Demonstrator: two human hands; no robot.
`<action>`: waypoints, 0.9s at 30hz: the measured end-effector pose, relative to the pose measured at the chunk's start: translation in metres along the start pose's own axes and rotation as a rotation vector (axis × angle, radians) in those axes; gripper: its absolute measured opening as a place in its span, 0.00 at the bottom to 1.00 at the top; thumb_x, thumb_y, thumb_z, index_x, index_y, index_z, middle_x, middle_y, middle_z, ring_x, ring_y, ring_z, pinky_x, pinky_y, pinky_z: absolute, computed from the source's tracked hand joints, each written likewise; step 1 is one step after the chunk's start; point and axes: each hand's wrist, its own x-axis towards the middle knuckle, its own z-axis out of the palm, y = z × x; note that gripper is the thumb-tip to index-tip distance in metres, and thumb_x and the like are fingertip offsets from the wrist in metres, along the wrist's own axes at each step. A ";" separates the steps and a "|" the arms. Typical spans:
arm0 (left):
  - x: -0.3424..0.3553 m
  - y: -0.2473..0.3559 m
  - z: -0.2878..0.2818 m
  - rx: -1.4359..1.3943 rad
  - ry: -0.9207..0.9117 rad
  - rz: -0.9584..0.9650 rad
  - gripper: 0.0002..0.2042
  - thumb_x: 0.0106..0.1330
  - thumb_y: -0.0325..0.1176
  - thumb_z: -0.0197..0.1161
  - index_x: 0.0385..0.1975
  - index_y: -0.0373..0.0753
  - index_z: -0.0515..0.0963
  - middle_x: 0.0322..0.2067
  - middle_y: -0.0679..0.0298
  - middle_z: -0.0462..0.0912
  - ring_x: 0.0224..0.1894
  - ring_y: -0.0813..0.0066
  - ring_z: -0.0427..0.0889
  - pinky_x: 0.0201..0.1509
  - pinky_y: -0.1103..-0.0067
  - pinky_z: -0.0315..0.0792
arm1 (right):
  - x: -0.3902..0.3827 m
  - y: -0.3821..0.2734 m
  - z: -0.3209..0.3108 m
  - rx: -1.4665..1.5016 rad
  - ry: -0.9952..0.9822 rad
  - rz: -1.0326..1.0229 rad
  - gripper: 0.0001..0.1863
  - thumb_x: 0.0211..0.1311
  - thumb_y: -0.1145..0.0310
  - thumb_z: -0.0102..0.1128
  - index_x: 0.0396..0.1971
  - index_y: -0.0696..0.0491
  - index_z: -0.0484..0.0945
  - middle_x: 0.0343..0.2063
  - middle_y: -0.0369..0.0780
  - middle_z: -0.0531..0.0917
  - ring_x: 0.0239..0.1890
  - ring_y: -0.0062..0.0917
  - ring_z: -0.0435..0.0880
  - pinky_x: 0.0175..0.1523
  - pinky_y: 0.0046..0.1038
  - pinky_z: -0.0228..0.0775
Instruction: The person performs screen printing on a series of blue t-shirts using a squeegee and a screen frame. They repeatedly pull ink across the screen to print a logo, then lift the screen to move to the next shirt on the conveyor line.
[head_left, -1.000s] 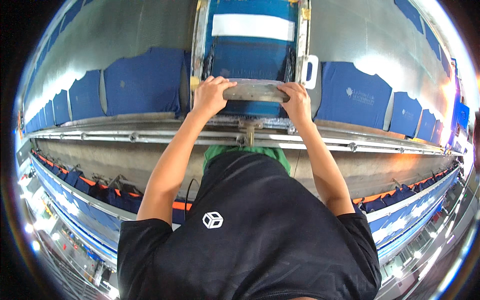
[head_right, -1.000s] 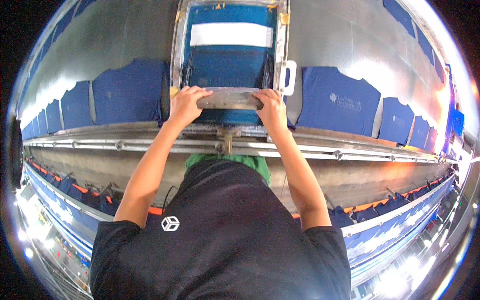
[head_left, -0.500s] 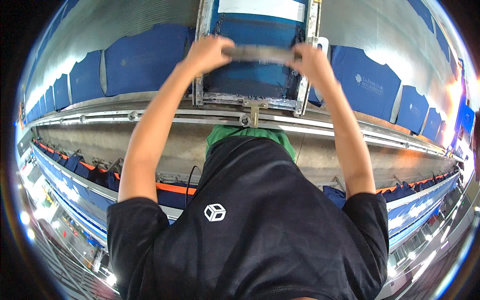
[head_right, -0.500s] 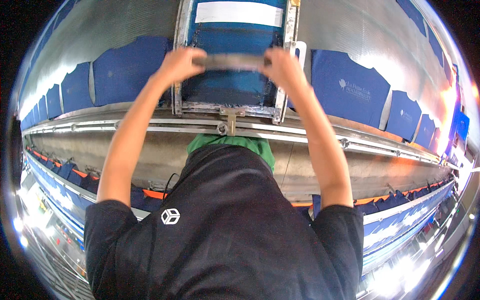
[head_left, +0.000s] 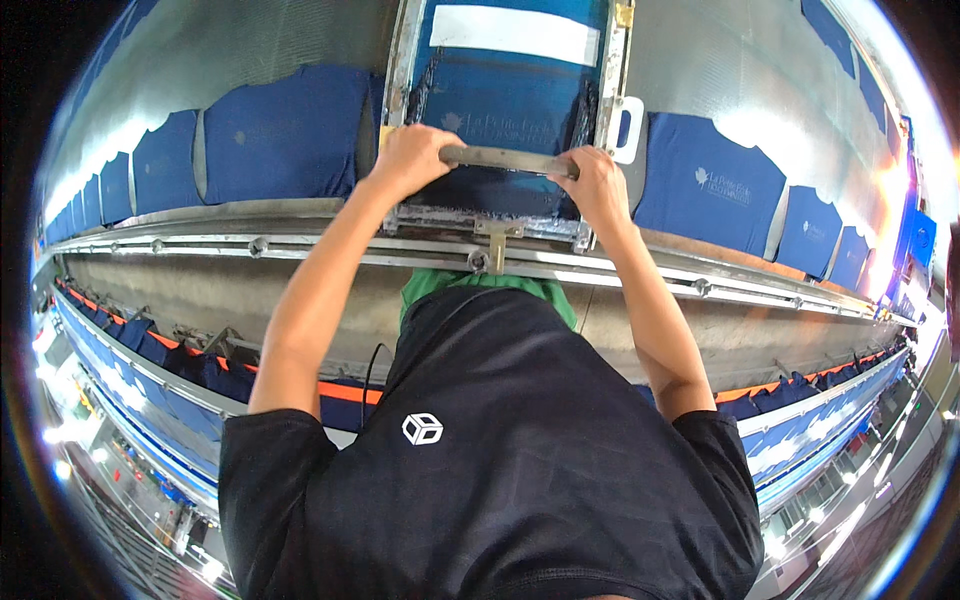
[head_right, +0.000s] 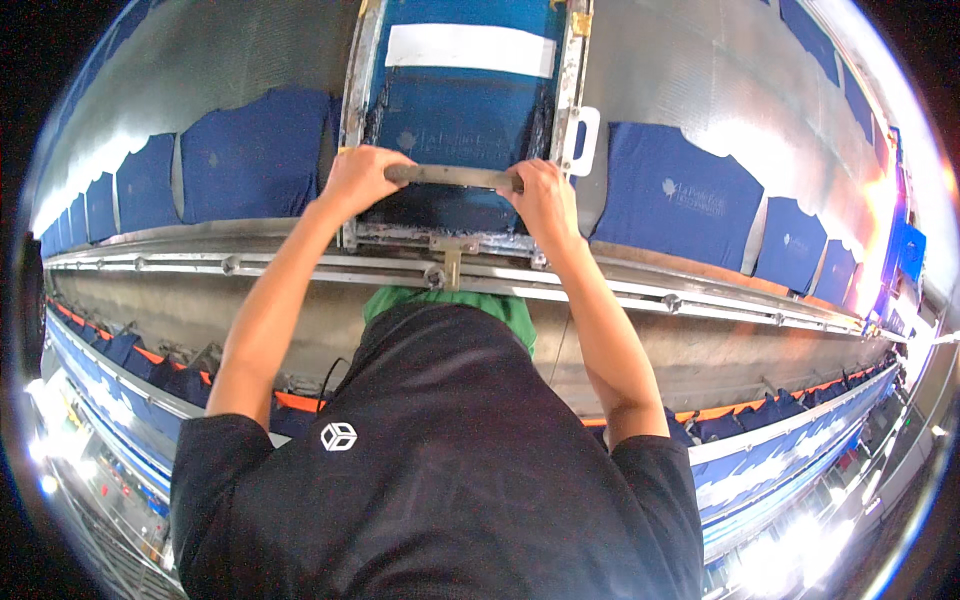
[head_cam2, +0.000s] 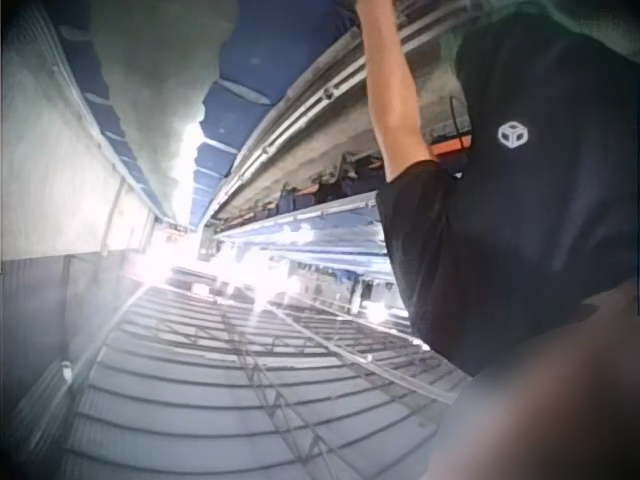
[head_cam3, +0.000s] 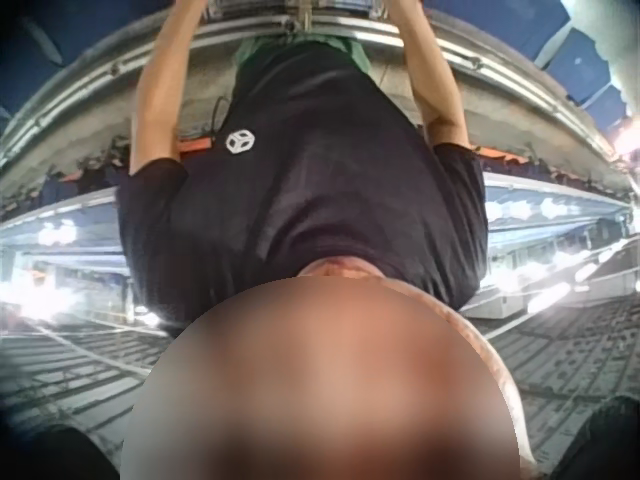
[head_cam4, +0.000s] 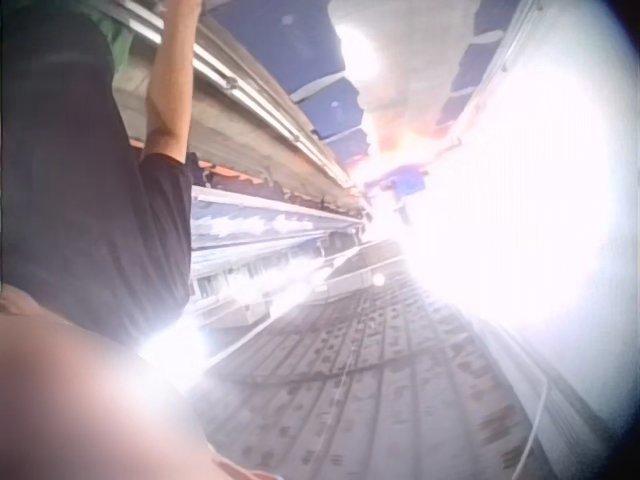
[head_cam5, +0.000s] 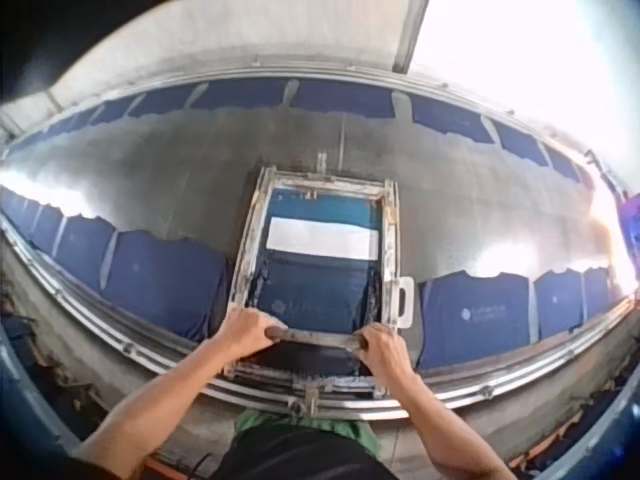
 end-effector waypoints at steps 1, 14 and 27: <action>0.015 -0.005 -0.009 0.020 0.091 0.028 0.14 0.57 0.38 0.76 0.45 0.56 0.90 0.42 0.64 0.92 0.45 0.61 0.90 0.52 0.65 0.83 | 0.017 -0.003 -0.012 0.000 -0.046 0.046 0.14 0.52 0.65 0.79 0.35 0.55 0.85 0.36 0.44 0.86 0.41 0.42 0.86 0.49 0.41 0.79; -0.009 -0.011 0.021 0.048 0.183 0.061 0.20 0.53 0.25 0.73 0.45 0.55 0.89 0.47 0.68 0.90 0.50 0.64 0.88 0.55 0.68 0.82 | -0.015 0.008 0.030 -0.016 0.169 -0.071 0.16 0.49 0.71 0.79 0.39 0.54 0.86 0.37 0.42 0.88 0.43 0.39 0.87 0.49 0.39 0.80; 0.120 -0.020 -0.062 0.197 0.261 0.061 0.16 0.58 0.45 0.75 0.46 0.53 0.89 0.42 0.60 0.91 0.45 0.55 0.89 0.50 0.63 0.82 | 0.132 0.031 -0.021 -0.093 0.176 -0.025 0.18 0.51 0.60 0.79 0.38 0.55 0.88 0.39 0.47 0.88 0.46 0.44 0.86 0.53 0.41 0.78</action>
